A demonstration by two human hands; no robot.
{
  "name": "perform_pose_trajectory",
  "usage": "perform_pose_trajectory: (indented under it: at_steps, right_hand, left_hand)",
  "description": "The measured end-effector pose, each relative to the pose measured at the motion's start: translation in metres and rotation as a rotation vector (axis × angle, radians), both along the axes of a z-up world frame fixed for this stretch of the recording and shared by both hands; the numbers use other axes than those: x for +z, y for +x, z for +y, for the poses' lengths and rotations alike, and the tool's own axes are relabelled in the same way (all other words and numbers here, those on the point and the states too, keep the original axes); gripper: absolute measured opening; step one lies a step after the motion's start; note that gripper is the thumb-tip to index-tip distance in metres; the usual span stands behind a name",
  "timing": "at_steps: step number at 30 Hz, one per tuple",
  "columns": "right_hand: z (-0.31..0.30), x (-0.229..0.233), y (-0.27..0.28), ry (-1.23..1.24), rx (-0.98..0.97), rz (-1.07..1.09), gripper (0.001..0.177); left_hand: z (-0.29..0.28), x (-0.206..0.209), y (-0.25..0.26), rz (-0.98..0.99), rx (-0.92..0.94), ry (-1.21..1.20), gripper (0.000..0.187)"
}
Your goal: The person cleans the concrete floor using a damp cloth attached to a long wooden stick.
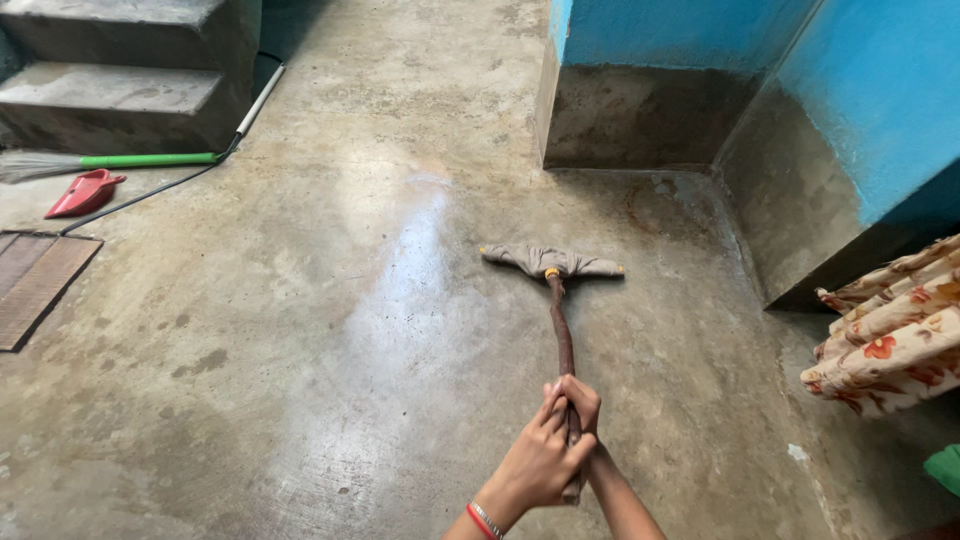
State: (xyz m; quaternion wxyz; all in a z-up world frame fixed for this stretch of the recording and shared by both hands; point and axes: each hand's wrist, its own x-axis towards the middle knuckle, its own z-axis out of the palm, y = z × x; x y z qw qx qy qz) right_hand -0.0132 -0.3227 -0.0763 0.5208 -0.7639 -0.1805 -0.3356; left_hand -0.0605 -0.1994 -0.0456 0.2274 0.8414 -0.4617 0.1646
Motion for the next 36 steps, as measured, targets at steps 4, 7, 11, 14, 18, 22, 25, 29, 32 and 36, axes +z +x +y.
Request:
perform_pose_trajectory:
  at_steps: [4,7,11,14,18,22,25,29,32,36]
  right_hand:
    - [-0.018,-0.012,0.053,-0.105,0.033,0.02,0.021]
    - [-0.033,-0.026,0.096,-0.135,0.055,0.057,0.014]
    - [-0.048,-0.034,0.162,-0.155,0.046,0.046,0.012]
    - [-0.047,-0.033,0.201,-0.148,-0.001,0.087,0.014]
    - [-0.047,-0.036,0.212,-0.158,-0.001,0.121,0.016]
    - [-0.055,-0.03,0.19,-0.156,0.017,0.044,0.012]
    - [-0.052,-0.025,0.143,-0.095,-0.027,0.095,0.016]
    - [-0.05,-0.013,0.081,-0.064,-0.06,0.093,0.025]
    - [-0.047,-0.002,0.036,-0.053,-0.061,0.122,0.025]
    - [-0.043,0.012,-0.024,-0.039,-0.07,0.118,0.024]
  left_hand:
    - [-0.012,-0.025,0.057,-0.009,0.023,0.061,0.035]
    - [-0.023,-0.04,0.105,-0.053,0.036,0.058,0.037]
    - [-0.031,-0.037,0.171,-0.08,0.036,0.009,0.04]
    - [-0.032,-0.03,0.205,-0.026,0.051,0.036,0.034]
    - [-0.031,-0.03,0.217,-0.047,0.067,0.03,0.029]
    - [-0.037,-0.031,0.196,-0.043,0.016,-0.091,0.038]
    - [-0.046,-0.034,0.155,-0.061,0.007,-0.091,0.04]
    - [-0.048,-0.029,0.092,-0.046,-0.043,-0.068,0.033]
    - [-0.04,-0.009,0.052,-0.027,-0.091,-0.063,0.035]
    - [-0.03,0.014,-0.006,0.009,-0.176,0.031,0.035]
